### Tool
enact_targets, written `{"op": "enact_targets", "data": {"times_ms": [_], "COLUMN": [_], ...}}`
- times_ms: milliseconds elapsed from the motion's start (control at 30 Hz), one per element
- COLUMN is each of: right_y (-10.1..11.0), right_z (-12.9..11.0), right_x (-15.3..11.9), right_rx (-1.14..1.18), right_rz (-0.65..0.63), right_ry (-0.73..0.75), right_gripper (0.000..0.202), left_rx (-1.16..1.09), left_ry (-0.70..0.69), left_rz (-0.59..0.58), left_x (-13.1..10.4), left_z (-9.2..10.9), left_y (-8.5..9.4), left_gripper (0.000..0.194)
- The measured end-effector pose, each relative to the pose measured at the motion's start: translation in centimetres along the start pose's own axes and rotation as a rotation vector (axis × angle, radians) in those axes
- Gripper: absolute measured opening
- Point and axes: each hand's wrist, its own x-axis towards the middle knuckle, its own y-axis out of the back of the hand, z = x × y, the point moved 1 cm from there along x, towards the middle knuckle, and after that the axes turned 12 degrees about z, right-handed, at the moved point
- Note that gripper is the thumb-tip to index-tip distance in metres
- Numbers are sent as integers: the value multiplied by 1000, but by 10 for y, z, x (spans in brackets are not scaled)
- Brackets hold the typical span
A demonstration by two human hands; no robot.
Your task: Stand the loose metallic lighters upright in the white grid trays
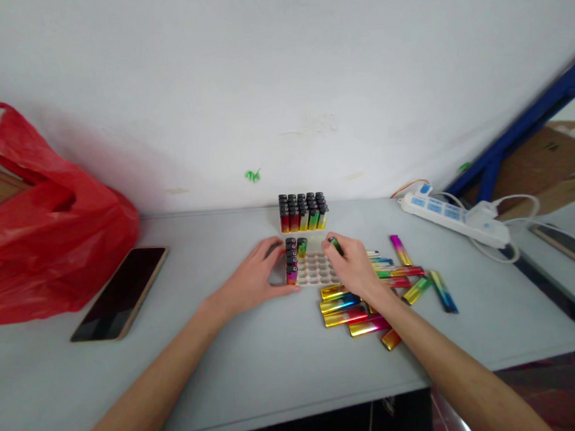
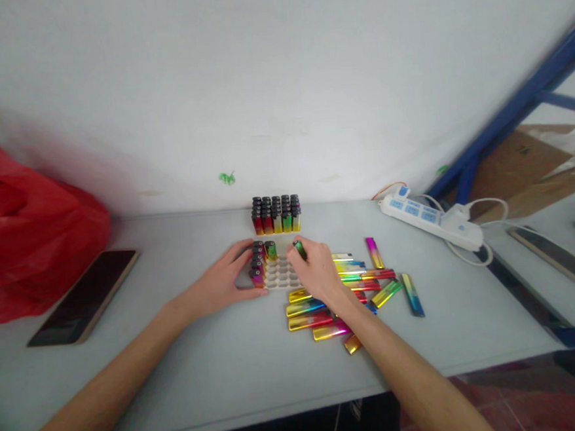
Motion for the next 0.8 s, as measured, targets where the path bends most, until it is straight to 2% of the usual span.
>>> {"op": "enact_targets", "data": {"times_ms": [100,233,400,467,567,700,800], "right_y": [3,6,5,3,2,2,0], "right_z": [-3,-5,-3,0,3,8,10], "right_x": [-1,-2,-1,-1,-1,0,0], "right_rx": [-32,-43,-12,-33,-68,-46,-67], "right_rz": [0,-54,-87,-72,-80,-132,-196], "right_ry": [-1,10,255,295,263,190,190], "right_gripper": [39,31,26,30,36,33,32], "left_rx": [5,-5,2,6,10,5,-2], "left_ry": [2,0,6,1,-7,-12,-11], "left_rz": [-4,2,-4,-3,-6,2,7], "left_x": [0,1,0,0,0,0,0], "left_z": [1,2,3,2,1,2,2], "left_y": [0,1,1,0,0,1,1], "left_gripper": [80,79,81,81,82,82,80]}}
